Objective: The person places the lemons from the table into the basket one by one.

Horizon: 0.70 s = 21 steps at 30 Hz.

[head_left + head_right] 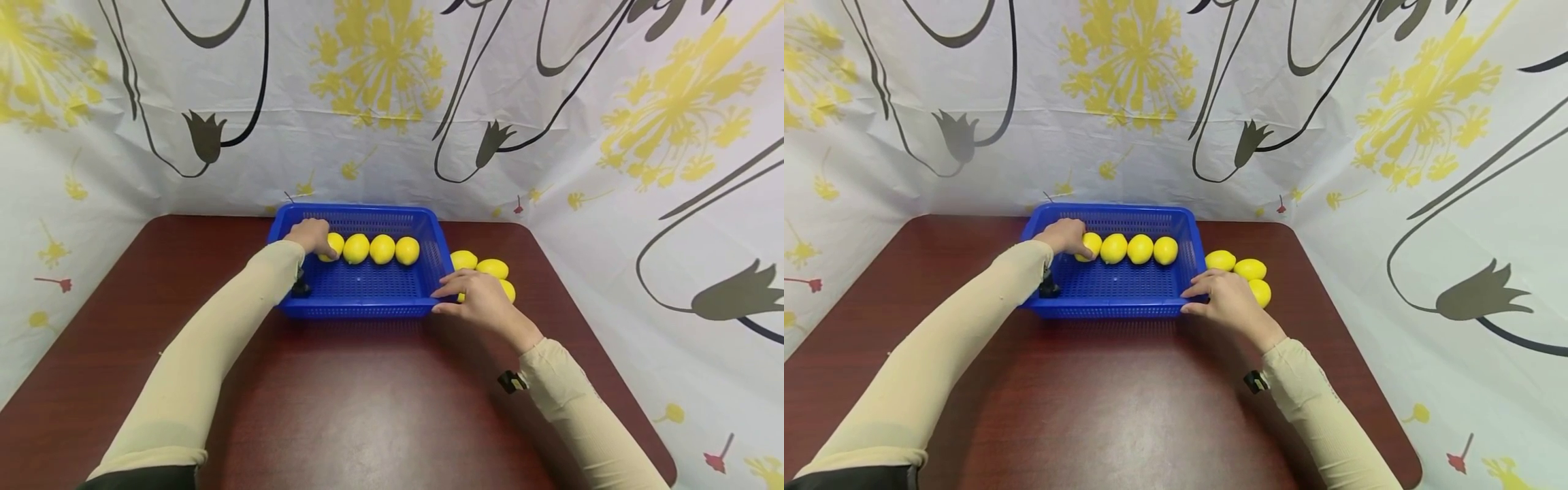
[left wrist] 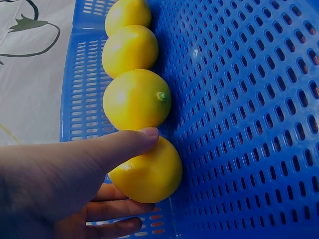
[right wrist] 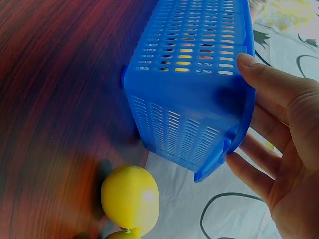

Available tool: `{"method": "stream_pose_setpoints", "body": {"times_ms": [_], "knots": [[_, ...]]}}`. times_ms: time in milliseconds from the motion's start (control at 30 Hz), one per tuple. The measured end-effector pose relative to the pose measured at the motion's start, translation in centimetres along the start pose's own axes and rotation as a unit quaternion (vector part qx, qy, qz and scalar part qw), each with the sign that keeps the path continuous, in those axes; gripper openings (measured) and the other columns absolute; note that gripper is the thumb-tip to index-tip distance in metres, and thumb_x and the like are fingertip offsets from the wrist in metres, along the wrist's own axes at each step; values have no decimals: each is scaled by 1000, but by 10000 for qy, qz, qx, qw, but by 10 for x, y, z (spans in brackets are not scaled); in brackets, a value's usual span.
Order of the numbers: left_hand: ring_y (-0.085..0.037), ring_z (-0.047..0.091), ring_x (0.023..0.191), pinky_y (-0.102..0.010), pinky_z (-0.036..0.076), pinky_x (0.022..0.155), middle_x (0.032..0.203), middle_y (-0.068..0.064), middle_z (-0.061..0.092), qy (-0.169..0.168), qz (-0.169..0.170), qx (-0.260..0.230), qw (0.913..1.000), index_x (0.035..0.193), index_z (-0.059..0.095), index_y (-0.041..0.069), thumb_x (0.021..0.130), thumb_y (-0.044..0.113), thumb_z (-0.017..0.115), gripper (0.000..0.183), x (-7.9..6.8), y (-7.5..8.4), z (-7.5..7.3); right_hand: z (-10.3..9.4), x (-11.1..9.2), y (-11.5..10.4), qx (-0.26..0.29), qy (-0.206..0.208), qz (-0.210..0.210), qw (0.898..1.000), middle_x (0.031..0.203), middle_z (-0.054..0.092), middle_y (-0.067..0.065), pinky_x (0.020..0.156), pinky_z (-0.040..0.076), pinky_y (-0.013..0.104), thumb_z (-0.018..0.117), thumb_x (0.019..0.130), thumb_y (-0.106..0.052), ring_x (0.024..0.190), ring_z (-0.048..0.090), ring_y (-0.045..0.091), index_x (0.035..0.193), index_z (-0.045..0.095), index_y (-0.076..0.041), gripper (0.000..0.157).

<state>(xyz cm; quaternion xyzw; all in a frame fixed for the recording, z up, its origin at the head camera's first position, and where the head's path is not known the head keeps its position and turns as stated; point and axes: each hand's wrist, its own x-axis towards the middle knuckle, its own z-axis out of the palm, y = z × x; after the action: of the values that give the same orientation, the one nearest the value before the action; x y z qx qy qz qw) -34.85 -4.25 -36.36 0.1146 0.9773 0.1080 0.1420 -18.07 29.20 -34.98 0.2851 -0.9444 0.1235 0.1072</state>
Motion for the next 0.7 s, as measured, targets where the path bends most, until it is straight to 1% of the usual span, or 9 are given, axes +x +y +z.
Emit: {"method": "stream_pose_setpoints", "body": {"times_ms": [200, 333, 400, 467, 533, 600, 633, 667, 700], "knots": [[-26, 52, 90, -41, 47, 80, 103, -13, 62, -89, -26, -27, 10000, 112, 63, 4, 85, 40, 76, 47, -4, -2, -4, 0, 1, -1, 12, -34, -20, 10000, 104, 78, 0, 89, 58, 39, 83, 77, -39, 108, 69, 19, 100, 80, -20, 30], [-27, 54, 91, -40, 48, 77, 107, -15, 63, -80, 13, 91, 9999, 113, 63, 4, 85, 43, 75, 50, -7, -2, -11, -1, 1, -3, 18, -28, -26, 10000, 104, 78, 0, 89, 58, 40, 83, 78, -40, 108, 69, 19, 100, 80, -20, 30], [-25, 53, 86, -38, 46, 72, 100, -13, 62, -80, 15, 154, 9998, 108, 64, 5, 86, 44, 74, 46, -8, -1, -17, -1, 1, -3, 18, -16, -17, 10000, 104, 77, 1, 89, 58, 40, 83, 78, -40, 108, 69, 19, 100, 80, -20, 30], [-22, 50, 76, -35, 43, 65, 86, -8, 58, -94, 20, 191, 9998, 95, 63, 7, 86, 44, 74, 39, -10, 0, -22, -1, 1, -3, 22, -13, -5, 10000, 104, 77, 1, 90, 57, 40, 83, 78, -40, 108, 69, 19, 100, 80, -20, 30], [-19, 44, 66, -32, 37, 59, 72, -4, 48, -99, 6, 183, 9998, 80, 57, 11, 86, 43, 74, 37, -12, 1, -29, -1, 0, -2, 15, -6, -7, 10000, 105, 77, 1, 89, 58, 40, 83, 77, -40, 108, 69, 19, 100, 80, -20, 30], [-16, 36, 61, -32, 33, 58, 66, -1, 38, -106, 46, 182, 9998, 73, 49, 12, 86, 43, 74, 42, -14, 3, -37, -1, 0, -1, 12, 12, -22, 10000, 105, 77, 1, 89, 58, 40, 83, 77, -40, 107, 69, 19, 100, 80, -20, 31], [-16, 34, 61, -32, 32, 58, 66, -1, 36, -97, 76, 191, 9997, 73, 47, 12, 86, 43, 74, 43, -16, 3, -41, -1, -1, -1, 10, 16, -31, 10000, 105, 77, 2, 88, 58, 40, 83, 77, -40, 107, 69, 19, 100, 80, -20, 31], [-17, 39, 62, -33, 38, 61, 68, -2, 40, -63, 107, 205, 9997, 76, 51, 11, 87, 44, 73, 41, -18, 4, -46, -1, -1, -1, 3, 29, -32, 10000, 105, 77, 2, 88, 58, 40, 83, 77, -41, 107, 69, 19, 100, 80, -20, 31], [-19, 46, 66, -35, 45, 67, 73, -5, 48, -6, 151, 221, 9996, 83, 56, 8, 87, 44, 73, 40, -20, 5, -52, -1, -1, 0, -1, 33, -31, 10000, 105, 77, 2, 88, 58, 40, 83, 77, -41, 107, 69, 19, 100, 80, -20, 31]]}}
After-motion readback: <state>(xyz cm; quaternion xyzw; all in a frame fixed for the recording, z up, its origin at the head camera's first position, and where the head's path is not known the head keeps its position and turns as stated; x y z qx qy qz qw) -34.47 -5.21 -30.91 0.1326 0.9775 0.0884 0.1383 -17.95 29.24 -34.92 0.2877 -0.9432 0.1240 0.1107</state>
